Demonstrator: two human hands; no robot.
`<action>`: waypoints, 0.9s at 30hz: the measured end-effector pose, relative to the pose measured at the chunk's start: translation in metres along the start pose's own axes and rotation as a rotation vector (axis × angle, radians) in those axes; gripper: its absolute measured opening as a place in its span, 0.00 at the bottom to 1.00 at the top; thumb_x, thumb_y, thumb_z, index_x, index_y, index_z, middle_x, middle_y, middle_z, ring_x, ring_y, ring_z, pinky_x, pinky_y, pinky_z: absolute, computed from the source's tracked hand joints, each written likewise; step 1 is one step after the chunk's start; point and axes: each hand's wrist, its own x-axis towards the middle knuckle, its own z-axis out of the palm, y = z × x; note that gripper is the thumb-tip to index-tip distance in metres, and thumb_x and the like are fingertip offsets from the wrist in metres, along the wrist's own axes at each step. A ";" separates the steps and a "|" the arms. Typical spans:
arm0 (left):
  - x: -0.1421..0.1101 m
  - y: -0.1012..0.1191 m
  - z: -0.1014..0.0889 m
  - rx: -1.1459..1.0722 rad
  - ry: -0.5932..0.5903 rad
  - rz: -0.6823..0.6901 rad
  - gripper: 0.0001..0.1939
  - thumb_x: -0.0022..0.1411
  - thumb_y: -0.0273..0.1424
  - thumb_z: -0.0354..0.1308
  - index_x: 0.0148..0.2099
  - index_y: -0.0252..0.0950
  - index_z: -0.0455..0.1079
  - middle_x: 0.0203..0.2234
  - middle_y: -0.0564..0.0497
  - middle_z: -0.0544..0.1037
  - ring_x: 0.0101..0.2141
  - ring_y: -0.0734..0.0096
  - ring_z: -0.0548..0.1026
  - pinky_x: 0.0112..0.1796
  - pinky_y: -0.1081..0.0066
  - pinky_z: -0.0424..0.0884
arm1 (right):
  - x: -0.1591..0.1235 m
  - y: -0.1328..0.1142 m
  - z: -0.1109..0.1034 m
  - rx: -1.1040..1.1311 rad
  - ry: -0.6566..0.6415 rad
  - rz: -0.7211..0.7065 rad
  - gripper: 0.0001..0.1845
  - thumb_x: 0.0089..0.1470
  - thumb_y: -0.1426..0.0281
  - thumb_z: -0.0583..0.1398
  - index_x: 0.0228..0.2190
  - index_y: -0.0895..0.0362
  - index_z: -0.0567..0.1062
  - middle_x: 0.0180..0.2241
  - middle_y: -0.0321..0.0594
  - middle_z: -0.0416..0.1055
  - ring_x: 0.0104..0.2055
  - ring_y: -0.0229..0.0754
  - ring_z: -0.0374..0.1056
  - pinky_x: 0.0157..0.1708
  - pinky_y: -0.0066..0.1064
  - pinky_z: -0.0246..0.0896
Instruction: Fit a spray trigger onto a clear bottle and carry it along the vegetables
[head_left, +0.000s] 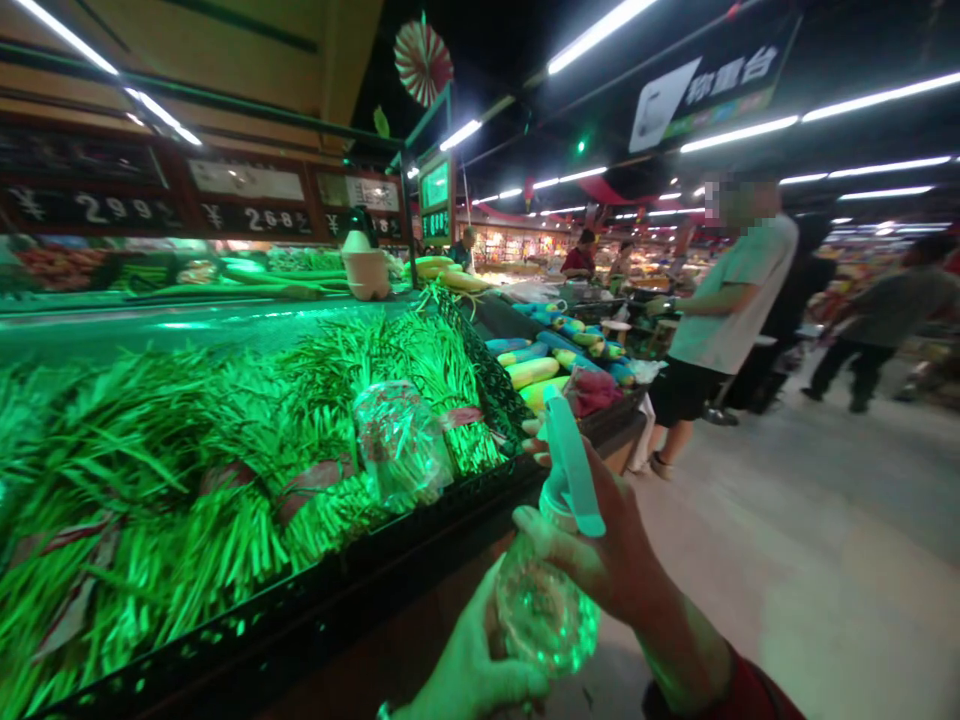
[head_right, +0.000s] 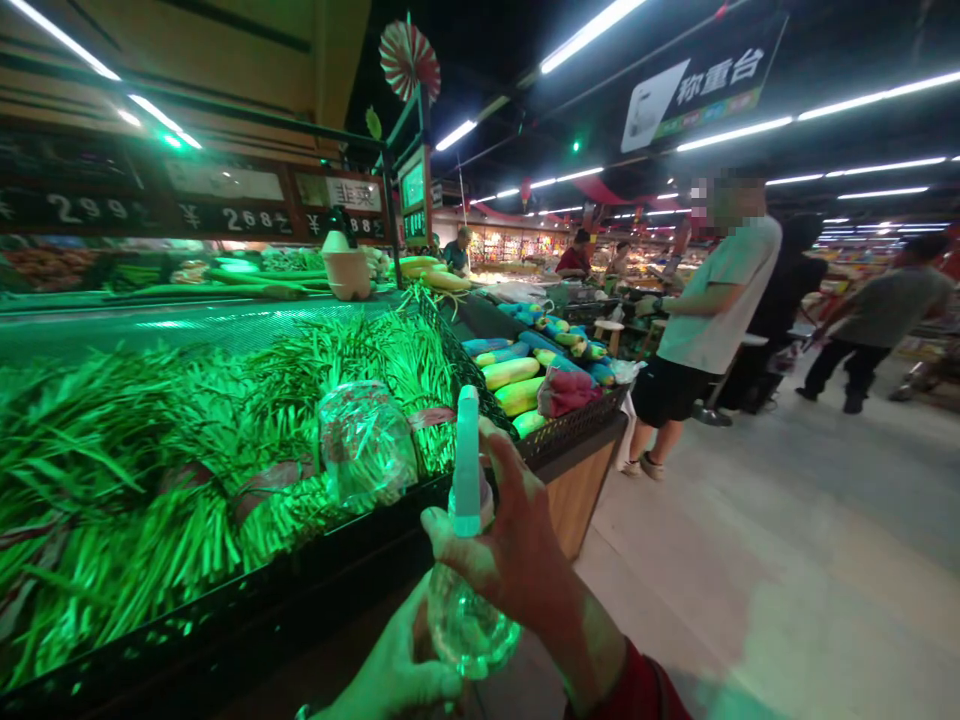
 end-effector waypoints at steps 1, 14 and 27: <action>0.003 -0.002 0.001 0.000 -0.040 -0.001 0.54 0.42 0.34 0.75 0.66 0.35 0.50 0.42 0.42 0.77 0.27 0.77 0.71 0.27 0.76 0.67 | -0.002 0.002 -0.004 -0.007 0.008 -0.002 0.29 0.57 0.64 0.63 0.57 0.60 0.63 0.51 0.46 0.69 0.49 0.44 0.69 0.46 0.34 0.68; 0.085 -0.018 0.028 -0.160 -0.179 0.008 0.47 0.38 0.34 0.77 0.60 0.36 0.62 0.48 0.40 0.75 0.46 0.58 0.76 0.46 0.65 0.69 | -0.006 0.060 -0.057 -0.137 0.107 0.130 0.25 0.56 0.67 0.64 0.54 0.54 0.67 0.40 0.35 0.73 0.27 0.32 0.66 0.25 0.20 0.65; 0.234 -0.020 0.037 -0.191 -0.200 0.023 0.53 0.37 0.33 0.77 0.65 0.39 0.59 0.42 0.45 0.77 0.28 0.77 0.73 0.30 0.76 0.67 | 0.064 0.167 -0.117 -0.117 0.054 0.078 0.37 0.54 0.72 0.64 0.63 0.47 0.59 0.57 0.36 0.66 0.54 0.39 0.68 0.54 0.25 0.66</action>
